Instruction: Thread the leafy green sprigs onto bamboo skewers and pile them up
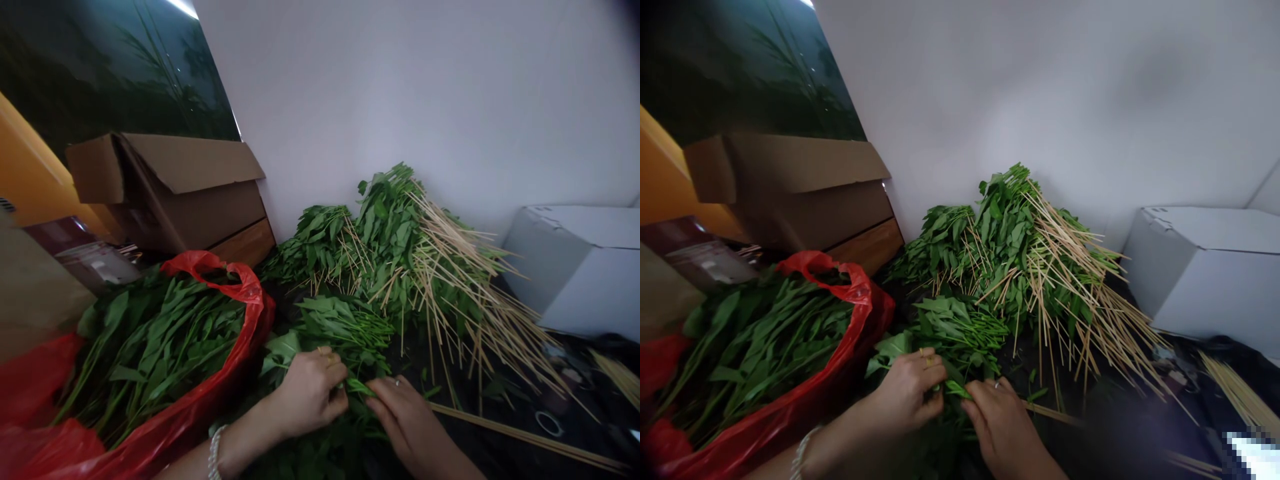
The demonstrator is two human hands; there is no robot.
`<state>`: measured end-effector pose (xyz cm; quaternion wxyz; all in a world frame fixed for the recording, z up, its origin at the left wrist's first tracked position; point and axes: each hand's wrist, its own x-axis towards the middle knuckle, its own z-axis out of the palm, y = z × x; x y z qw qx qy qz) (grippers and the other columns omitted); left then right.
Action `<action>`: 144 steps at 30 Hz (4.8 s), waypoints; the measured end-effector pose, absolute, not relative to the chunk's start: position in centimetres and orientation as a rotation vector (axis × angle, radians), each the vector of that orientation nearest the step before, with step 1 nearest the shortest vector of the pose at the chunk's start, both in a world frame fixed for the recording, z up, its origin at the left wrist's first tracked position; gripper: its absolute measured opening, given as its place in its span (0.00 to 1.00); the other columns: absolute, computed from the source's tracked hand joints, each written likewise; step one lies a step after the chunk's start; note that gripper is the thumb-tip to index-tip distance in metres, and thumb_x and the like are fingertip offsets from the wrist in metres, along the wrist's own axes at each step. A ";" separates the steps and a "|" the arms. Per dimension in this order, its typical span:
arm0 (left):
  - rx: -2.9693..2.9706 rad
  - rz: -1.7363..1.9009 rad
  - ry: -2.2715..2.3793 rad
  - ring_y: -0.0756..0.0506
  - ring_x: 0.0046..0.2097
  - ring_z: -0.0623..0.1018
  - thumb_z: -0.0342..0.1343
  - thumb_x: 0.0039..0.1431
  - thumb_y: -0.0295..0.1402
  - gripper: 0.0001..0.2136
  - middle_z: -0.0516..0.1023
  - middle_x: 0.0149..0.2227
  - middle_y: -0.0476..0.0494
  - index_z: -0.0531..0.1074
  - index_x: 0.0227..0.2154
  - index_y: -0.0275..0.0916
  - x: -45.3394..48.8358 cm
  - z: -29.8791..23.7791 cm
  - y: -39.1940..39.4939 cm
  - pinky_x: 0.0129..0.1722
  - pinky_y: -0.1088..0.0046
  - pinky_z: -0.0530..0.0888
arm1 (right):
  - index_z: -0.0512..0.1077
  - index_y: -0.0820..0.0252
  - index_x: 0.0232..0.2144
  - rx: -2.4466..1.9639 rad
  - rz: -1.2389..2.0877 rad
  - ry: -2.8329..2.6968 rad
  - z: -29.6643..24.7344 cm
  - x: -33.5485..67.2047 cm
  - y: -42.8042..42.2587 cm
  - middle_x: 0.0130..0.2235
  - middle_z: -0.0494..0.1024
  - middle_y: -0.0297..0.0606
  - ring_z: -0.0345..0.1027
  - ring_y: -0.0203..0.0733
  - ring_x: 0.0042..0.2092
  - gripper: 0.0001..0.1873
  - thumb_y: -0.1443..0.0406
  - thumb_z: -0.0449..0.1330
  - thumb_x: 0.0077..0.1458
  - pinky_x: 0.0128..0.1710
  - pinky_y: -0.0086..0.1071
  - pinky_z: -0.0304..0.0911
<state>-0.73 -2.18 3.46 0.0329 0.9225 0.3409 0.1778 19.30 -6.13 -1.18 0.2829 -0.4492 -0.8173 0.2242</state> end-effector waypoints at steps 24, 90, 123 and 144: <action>1.651 1.114 1.122 0.54 0.23 0.63 0.60 0.55 0.37 0.08 0.66 0.23 0.54 0.72 0.32 0.37 -6.1 11.7 -1.0 0.22 0.80 0.59 | 0.62 0.55 0.22 -1.111 1.463 -1.452 -0.6 19.9 -5.4 0.16 0.61 0.26 0.62 0.35 0.24 0.27 0.43 0.43 0.61 0.42 0.33 0.64; 2.393 0.746 1.017 0.47 0.40 0.75 0.52 0.64 0.32 0.08 0.77 0.37 0.45 0.75 0.39 0.38 -1.5 10.8 -1.9 0.42 0.71 0.70 | 0.59 0.55 0.28 -1.202 0.993 -2.004 -1.3 19.6 -5.8 0.27 0.67 0.29 0.62 0.36 0.30 0.11 0.61 0.47 0.63 0.32 0.28 0.53; 2.577 1.308 1.668 0.41 0.49 0.76 0.48 0.63 0.28 0.13 0.78 0.47 0.39 0.71 0.48 0.37 -3.6 11.3 6.2 0.51 0.63 0.69 | 0.60 0.53 0.29 -1.423 0.494 -1.829 -1.7 20.3 -5.6 0.20 0.66 0.29 0.65 0.39 0.22 0.14 0.62 0.39 0.64 0.25 0.30 0.53; 2.470 0.750 0.955 0.43 0.62 0.63 0.44 0.67 0.41 0.19 0.70 0.58 0.39 0.67 0.56 0.39 0.8 5.1 6.0 0.62 0.59 0.59 | 0.69 0.56 0.33 -1.282 0.421 -2.137 -2.4 20.0 -5.3 0.34 0.75 0.36 0.70 0.42 0.38 0.09 0.72 0.50 0.59 0.38 0.32 0.59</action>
